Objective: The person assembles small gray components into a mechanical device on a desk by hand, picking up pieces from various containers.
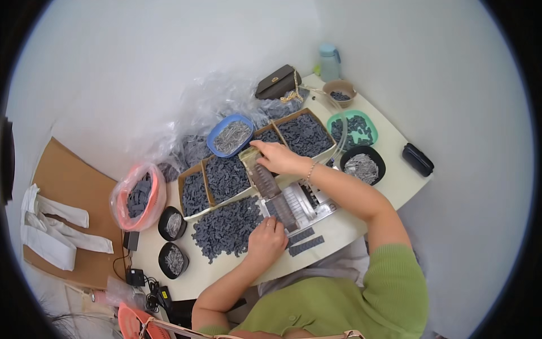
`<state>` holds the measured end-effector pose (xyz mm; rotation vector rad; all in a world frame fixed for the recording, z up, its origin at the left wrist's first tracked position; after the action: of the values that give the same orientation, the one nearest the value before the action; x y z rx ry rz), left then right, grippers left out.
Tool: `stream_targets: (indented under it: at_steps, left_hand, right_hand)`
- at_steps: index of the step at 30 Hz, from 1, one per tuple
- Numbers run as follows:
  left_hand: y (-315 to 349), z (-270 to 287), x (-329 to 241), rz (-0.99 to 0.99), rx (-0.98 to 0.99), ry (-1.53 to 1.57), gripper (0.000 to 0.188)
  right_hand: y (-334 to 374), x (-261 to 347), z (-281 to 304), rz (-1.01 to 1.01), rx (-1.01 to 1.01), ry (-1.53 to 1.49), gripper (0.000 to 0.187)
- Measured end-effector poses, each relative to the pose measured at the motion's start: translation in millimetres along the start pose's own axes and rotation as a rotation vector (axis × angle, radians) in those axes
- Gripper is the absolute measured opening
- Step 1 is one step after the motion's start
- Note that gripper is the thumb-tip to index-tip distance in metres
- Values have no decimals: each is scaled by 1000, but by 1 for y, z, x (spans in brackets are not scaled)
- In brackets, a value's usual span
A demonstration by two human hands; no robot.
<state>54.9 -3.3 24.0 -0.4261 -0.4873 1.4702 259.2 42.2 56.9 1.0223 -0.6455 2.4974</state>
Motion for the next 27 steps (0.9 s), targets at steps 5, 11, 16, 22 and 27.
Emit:
stream_targets:
  at_steps: [5,11,16,22,27]
  left_hand:
    - [-4,-4,-7,-87,129,-91,15]
    - [-17,-2,8,65,277,101,12]
    - [-46,47,80,297,26,327,9]
    - [-11,141,252,738,-411,-46,16]
    - [26,141,304,461,-429,-591,21]
  right_hand:
    - [7,-18,72,199,-300,124,33]
    - [13,-81,87,36,-205,626,13]
    - [13,-77,74,51,-216,688,11]
    - [28,-68,91,53,-250,553,13]
    - [42,-33,102,116,-275,418,13]
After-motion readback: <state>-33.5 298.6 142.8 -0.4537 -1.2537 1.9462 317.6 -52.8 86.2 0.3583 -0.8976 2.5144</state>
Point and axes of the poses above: each hand's wrist, its own y-axis away from the middle knuckle, its own z-axis out of the back of the hand, x = y × z, the point moved 6 cm from there along -y, towards the middle knuckle, and after that the axes turned 10 degrees about -x, right-handed, at the moved point
